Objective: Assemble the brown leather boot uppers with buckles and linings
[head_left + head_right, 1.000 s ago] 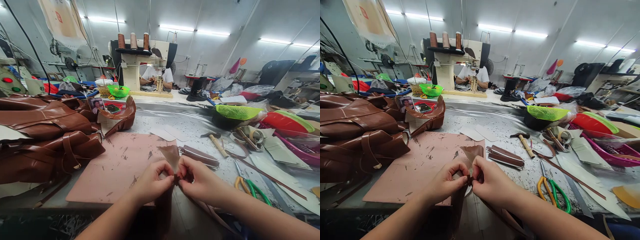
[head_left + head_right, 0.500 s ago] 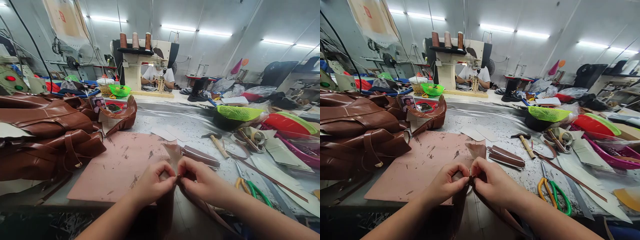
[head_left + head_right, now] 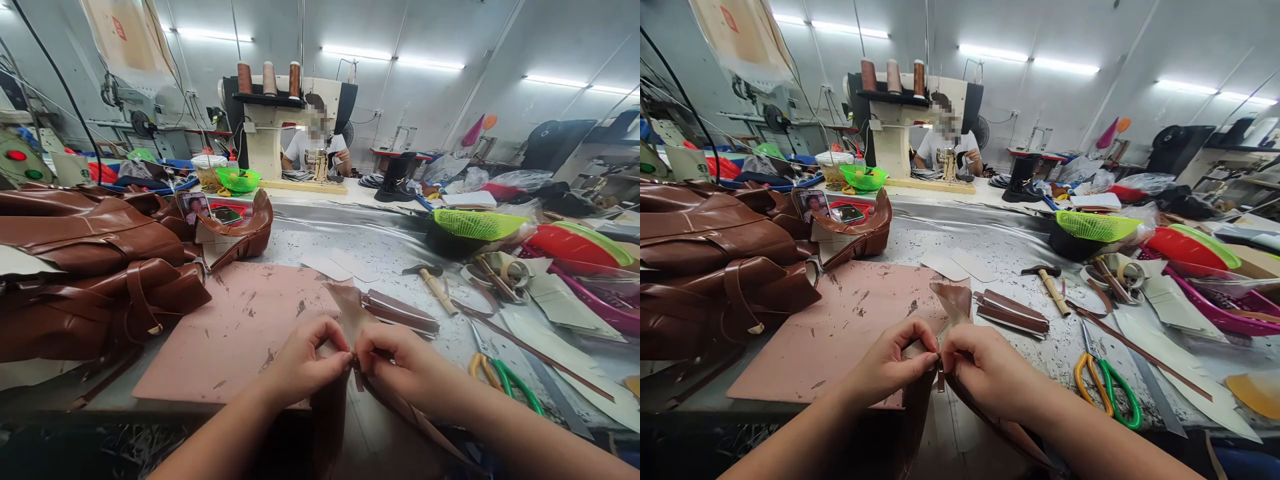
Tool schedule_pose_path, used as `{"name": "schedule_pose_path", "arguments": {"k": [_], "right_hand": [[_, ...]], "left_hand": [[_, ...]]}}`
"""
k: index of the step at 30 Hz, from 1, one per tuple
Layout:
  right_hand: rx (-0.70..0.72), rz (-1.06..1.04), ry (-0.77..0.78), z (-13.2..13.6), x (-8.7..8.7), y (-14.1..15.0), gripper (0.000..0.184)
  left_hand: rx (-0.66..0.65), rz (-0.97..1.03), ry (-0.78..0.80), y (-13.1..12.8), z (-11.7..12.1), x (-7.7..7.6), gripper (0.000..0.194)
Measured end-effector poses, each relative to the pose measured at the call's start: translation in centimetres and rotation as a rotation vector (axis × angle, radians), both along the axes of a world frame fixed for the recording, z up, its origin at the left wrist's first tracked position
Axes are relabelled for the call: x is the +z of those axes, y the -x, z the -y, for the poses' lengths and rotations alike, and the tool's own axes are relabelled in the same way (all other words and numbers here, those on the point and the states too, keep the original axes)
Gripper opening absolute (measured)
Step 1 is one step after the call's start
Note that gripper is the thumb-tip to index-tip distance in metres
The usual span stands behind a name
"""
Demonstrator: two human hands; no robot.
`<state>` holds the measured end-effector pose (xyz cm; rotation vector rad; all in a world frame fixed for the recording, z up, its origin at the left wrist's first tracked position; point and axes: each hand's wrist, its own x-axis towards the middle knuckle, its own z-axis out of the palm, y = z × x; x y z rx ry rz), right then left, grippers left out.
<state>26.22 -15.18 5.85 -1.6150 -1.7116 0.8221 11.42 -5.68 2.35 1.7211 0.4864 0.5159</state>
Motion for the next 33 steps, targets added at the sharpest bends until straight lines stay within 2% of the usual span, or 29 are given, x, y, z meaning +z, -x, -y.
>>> {"name": "schedule_pose_path", "arguments": {"k": [6, 18, 23, 26, 30, 33], "right_hand": [[-0.105, 0.019, 0.010, 0.1, -0.1, 0.2, 0.017], [-0.208, 0.036, -0.131, 0.3, -1.1, 1.0, 0.013], [-0.171, -0.054, -0.015, 0.2, -0.9, 0.9, 0.018], [-0.135, -0.083, 0.062, 0.2, -0.3, 0.7, 0.024], [-0.135, -0.021, 0.050, 0.2, 0.4, 0.7, 0.027], [-0.146, 0.050, 0.034, 0.2, 0.5, 0.7, 0.022]], "left_hand": [[-0.032, -0.020, 0.034, 0.1, -0.1, 0.0, 0.006], [-0.099, 0.053, 0.079, 0.2, 0.0, -0.1, 0.009], [-0.113, 0.085, 0.212, 0.3, -0.1, -0.5, 0.026], [-0.117, 0.098, 0.250, 0.2, -0.3, -0.8, 0.030], [-0.126, 0.107, 0.274, 0.1, -0.4, -0.7, 0.028], [-0.152, 0.077, 0.286, 0.2, -0.3, -0.3, 0.028]]}}
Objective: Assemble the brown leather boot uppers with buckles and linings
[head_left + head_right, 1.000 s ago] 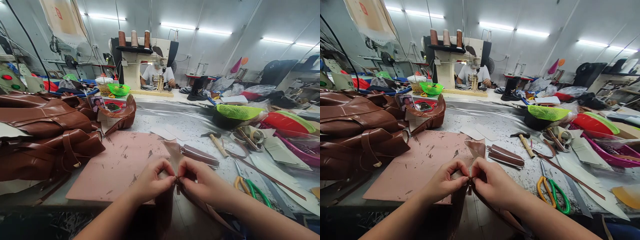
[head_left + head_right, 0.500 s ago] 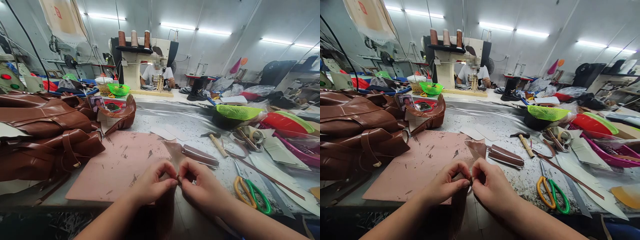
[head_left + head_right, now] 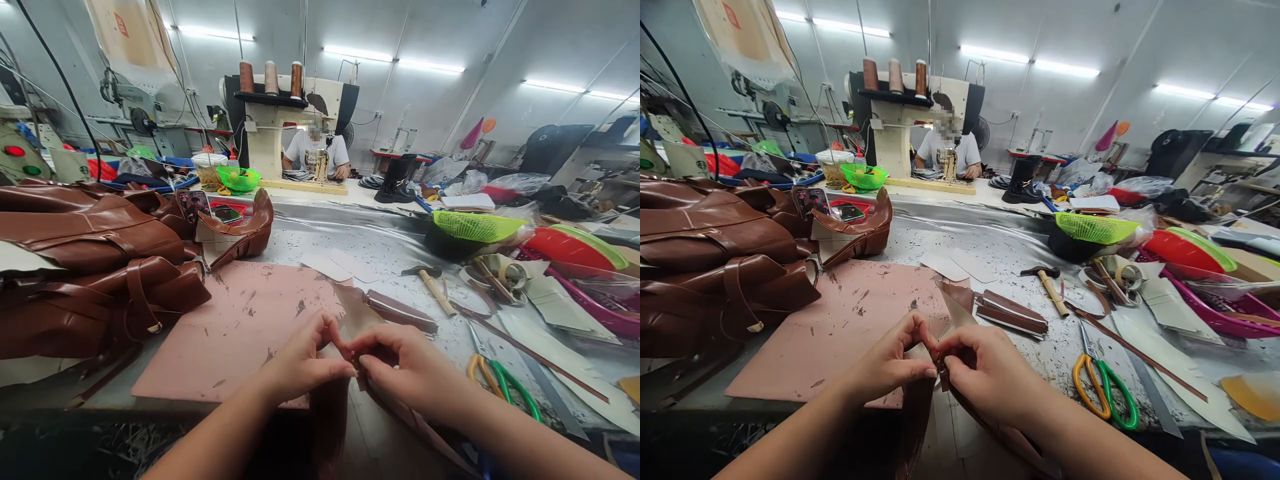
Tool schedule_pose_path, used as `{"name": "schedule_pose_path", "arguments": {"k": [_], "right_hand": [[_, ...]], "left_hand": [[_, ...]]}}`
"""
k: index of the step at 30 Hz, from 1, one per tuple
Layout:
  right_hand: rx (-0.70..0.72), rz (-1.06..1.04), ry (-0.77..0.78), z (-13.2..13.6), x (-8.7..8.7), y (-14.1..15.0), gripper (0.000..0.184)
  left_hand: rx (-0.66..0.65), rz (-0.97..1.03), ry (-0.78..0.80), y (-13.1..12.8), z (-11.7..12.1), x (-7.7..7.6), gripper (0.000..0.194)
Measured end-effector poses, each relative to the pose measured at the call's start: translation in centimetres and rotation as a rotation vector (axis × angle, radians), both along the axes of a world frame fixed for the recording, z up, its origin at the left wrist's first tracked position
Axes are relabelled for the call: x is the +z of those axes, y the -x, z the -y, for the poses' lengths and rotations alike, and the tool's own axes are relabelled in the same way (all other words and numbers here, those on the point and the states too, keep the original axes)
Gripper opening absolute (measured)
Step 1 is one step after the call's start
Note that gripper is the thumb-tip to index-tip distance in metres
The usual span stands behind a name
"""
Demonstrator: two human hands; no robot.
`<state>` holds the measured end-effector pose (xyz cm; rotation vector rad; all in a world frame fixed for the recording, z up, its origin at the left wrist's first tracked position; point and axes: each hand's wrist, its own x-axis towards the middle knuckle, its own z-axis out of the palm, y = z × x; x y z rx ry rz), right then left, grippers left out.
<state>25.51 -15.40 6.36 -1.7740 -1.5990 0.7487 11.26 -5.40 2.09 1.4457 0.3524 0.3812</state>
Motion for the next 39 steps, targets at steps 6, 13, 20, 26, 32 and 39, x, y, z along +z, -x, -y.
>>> {"name": "schedule_pose_path", "arguments": {"k": [6, 13, 20, 26, 32, 39], "right_hand": [[-0.020, 0.064, 0.009, -0.1, -0.1, -0.1, 0.014], [-0.021, 0.098, -0.004, -0.2, -0.3, -0.2, 0.013], [-0.015, 0.176, -0.047, 0.3, -1.1, 0.1, 0.013], [-0.069, 0.160, -0.105, 0.5, -1.7, 0.4, 0.013], [-0.046, -0.077, -0.008, 0.4, -1.6, -0.1, 0.014], [0.033, -0.237, 0.053, 0.3, -0.4, -0.4, 0.012]], "left_hand": [[0.023, -0.100, -0.153, 0.3, 0.2, 0.6, 0.022], [0.103, -0.112, -0.287, 0.1, 0.5, 0.7, 0.019], [0.064, -0.093, -0.330, 0.1, 0.2, 0.2, 0.016], [0.042, -0.116, -0.399, 0.1, 0.2, 0.4, 0.015], [0.026, -0.120, -0.352, 0.4, 0.0, 0.4, 0.016], [0.028, -0.083, -0.185, 0.1, 0.1, 0.2, 0.013]]}}
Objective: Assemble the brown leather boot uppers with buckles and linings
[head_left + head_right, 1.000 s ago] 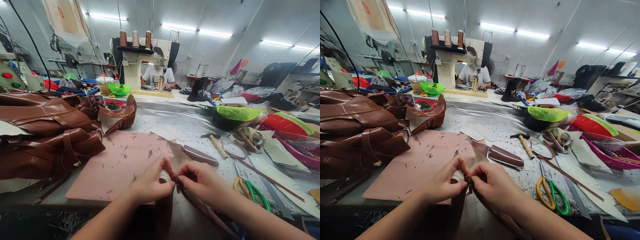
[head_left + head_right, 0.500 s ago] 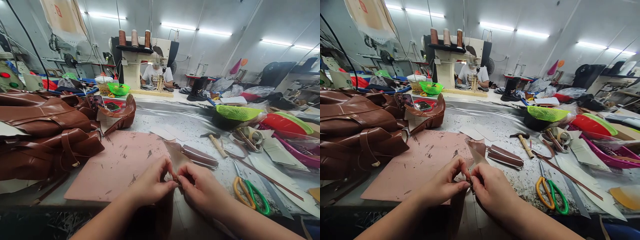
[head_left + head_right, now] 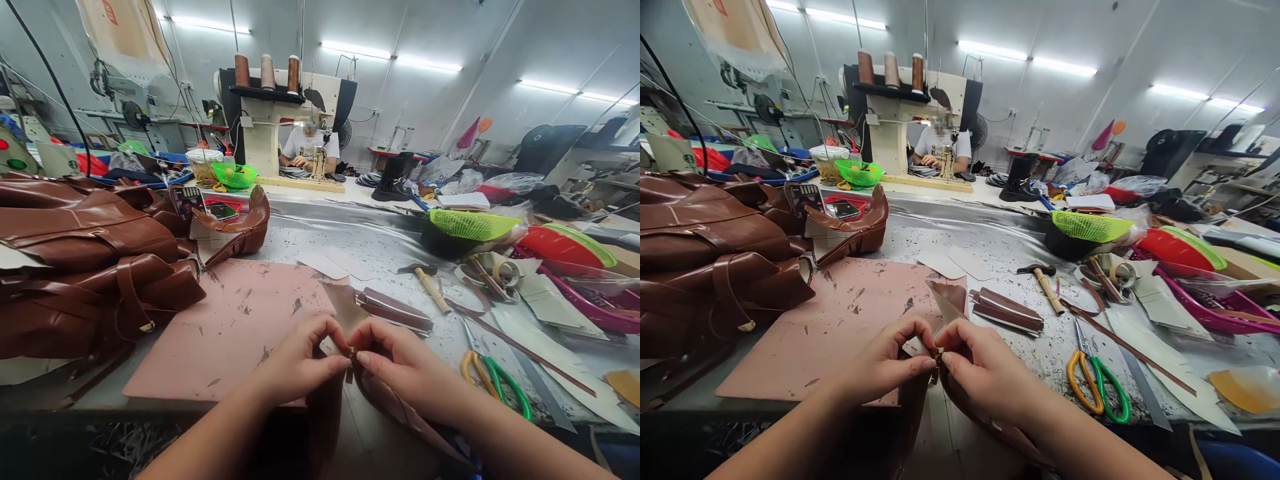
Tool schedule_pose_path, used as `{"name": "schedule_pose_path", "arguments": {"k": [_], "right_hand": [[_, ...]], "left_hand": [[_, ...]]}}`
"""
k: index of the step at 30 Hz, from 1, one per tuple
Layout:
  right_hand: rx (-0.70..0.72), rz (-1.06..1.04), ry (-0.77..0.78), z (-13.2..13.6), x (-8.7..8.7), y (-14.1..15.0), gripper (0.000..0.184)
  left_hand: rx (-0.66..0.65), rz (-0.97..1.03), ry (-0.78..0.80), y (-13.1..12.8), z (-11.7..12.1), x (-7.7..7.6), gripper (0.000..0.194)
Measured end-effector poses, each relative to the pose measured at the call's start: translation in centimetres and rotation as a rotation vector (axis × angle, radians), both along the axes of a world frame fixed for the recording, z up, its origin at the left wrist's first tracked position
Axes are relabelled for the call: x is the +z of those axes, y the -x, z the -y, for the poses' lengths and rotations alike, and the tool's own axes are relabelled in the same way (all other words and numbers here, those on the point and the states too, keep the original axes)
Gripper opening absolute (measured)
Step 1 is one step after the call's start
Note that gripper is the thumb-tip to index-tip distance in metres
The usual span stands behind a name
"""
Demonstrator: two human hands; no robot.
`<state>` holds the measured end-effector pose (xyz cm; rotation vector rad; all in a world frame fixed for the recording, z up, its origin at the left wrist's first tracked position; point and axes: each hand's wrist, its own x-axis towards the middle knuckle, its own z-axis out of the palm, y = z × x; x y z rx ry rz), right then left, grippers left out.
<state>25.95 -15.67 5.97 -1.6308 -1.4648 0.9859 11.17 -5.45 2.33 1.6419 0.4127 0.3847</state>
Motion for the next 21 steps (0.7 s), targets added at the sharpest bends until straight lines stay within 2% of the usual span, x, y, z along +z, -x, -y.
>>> {"name": "schedule_pose_path", "arguments": {"k": [3, 10, 16, 21], "right_hand": [[-0.003, -0.033, -0.002, 0.0, 0.0, 0.2, 0.018], [-0.055, 0.158, -0.101, 0.1, -0.9, 0.3, 0.017], [-0.053, 0.242, -0.073, 0.3, -1.0, 0.3, 0.017], [-0.041, 0.436, -0.045, 0.5, -0.6, 0.5, 0.018]], "left_hand": [[0.014, -0.011, 0.022, -0.1, -0.1, 0.0, 0.014], [0.012, 0.007, 0.008, -0.2, -0.2, 0.1, 0.015], [-0.001, -0.028, -0.017, -0.2, -0.3, 0.2, 0.013], [0.013, -0.056, -0.107, -0.3, -0.3, 0.2, 0.007]]}}
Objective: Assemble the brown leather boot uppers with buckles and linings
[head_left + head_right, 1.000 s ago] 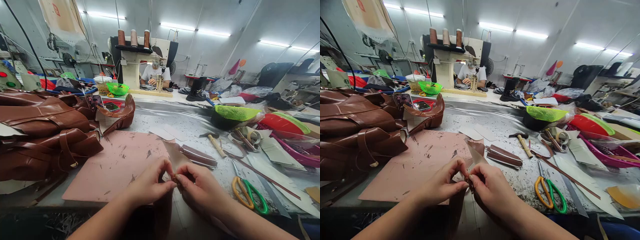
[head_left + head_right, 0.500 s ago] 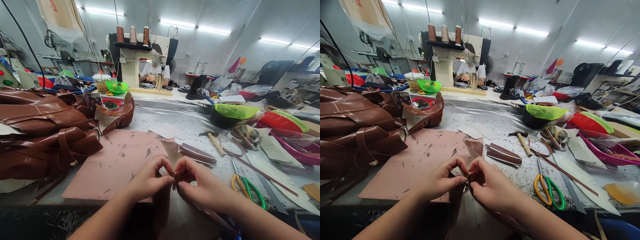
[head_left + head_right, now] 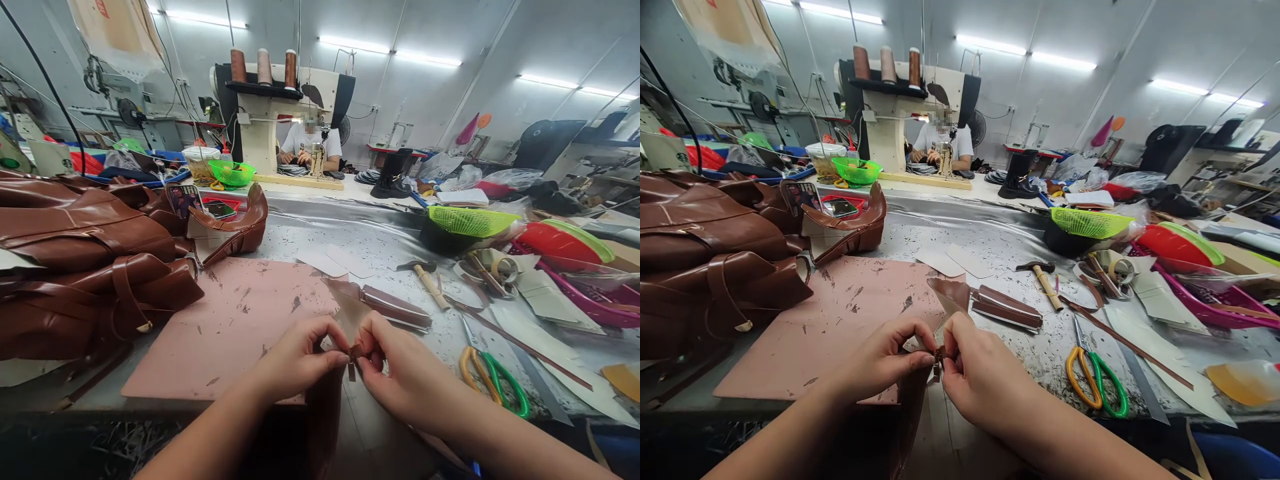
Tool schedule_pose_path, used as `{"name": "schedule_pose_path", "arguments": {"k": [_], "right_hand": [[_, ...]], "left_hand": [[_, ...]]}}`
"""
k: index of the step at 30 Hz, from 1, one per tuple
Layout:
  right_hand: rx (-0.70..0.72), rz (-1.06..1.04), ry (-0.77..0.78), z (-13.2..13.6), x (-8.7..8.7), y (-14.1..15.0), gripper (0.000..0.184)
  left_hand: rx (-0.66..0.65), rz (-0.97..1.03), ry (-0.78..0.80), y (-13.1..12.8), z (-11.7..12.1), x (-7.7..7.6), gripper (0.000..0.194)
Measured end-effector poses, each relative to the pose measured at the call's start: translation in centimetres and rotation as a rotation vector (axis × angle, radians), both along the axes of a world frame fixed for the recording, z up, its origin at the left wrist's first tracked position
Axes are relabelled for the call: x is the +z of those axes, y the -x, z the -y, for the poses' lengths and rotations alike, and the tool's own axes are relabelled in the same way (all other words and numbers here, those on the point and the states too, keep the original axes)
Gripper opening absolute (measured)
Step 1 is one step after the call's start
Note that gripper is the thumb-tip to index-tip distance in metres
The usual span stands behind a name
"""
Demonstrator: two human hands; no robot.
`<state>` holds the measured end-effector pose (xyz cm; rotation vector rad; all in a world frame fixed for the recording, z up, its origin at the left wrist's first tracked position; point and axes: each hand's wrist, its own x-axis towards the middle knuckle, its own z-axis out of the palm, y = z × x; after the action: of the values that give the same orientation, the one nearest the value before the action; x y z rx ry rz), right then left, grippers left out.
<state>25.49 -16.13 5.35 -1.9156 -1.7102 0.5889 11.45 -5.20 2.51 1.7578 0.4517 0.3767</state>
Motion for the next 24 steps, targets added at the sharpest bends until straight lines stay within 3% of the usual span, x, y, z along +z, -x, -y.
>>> {"name": "schedule_pose_path", "arguments": {"k": [6, 13, 17, 24], "right_hand": [[0.015, -0.017, -0.001, 0.1, 0.5, 0.2, 0.022], [-0.008, -0.180, -0.044, 0.1, -0.4, 0.2, 0.022], [-0.044, -0.293, -0.111, -0.1, -0.8, 0.0, 0.018], [-0.011, -0.368, -0.044, 0.1, -0.1, -0.5, 0.012]], "left_hand": [[-0.018, 0.070, -0.034, -0.1, 0.1, -0.1, 0.003], [-0.113, 0.074, 0.057, -0.1, -0.1, -0.4, 0.005], [-0.093, 0.118, 0.083, -0.3, 0.0, -0.5, 0.005], [-0.047, 0.136, 0.134, 0.0, 0.1, -0.5, 0.015]]}}
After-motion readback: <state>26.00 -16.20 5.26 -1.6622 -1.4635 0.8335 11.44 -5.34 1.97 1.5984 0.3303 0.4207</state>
